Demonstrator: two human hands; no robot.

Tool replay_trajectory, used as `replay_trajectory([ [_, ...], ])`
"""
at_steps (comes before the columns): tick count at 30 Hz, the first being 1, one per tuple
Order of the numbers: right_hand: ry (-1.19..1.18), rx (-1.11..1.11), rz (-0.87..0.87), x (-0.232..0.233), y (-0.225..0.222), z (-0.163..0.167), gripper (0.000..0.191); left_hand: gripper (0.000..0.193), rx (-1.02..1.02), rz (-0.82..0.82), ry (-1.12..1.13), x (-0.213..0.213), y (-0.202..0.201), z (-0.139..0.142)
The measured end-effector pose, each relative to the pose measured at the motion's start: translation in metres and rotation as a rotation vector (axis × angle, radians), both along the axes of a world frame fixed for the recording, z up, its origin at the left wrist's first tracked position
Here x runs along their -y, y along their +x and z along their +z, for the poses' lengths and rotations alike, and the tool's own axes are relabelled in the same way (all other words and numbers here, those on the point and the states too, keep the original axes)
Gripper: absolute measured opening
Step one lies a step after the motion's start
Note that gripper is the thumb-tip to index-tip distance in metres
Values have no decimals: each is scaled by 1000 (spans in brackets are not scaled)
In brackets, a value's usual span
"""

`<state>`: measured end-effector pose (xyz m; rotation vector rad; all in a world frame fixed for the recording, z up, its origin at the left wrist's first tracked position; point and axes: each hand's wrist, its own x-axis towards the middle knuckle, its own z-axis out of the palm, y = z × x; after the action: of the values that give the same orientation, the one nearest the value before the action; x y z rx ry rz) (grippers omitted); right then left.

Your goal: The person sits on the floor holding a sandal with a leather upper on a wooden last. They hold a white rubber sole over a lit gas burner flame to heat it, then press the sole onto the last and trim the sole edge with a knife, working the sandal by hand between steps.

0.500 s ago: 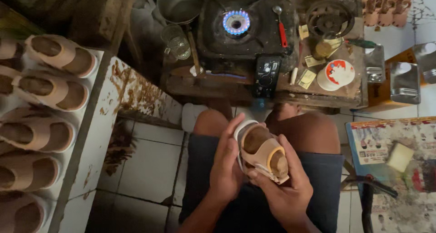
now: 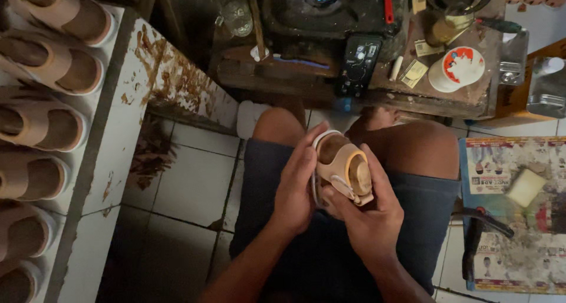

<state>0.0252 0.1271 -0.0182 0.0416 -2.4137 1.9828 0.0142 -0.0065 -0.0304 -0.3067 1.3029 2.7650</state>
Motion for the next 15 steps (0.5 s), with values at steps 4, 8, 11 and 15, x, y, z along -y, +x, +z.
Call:
replay_trajectory([
  [4, 94, -85, 31, 1, 7, -3, 81, 58, 24, 31, -42, 1, 8, -6],
  [8, 173, -160, -3, 1, 18, -1, 82, 59, -37, 43, -99, -1, 18, -9],
  [11, 168, -347, 5, 5, 24, 1, 79, 58, -142, 12, -42, -1, 31, -7],
  [15, 120, -467, 56, 6, 34, 9, 77, 54, -233, 26, -17, -3, 46, -5],
])
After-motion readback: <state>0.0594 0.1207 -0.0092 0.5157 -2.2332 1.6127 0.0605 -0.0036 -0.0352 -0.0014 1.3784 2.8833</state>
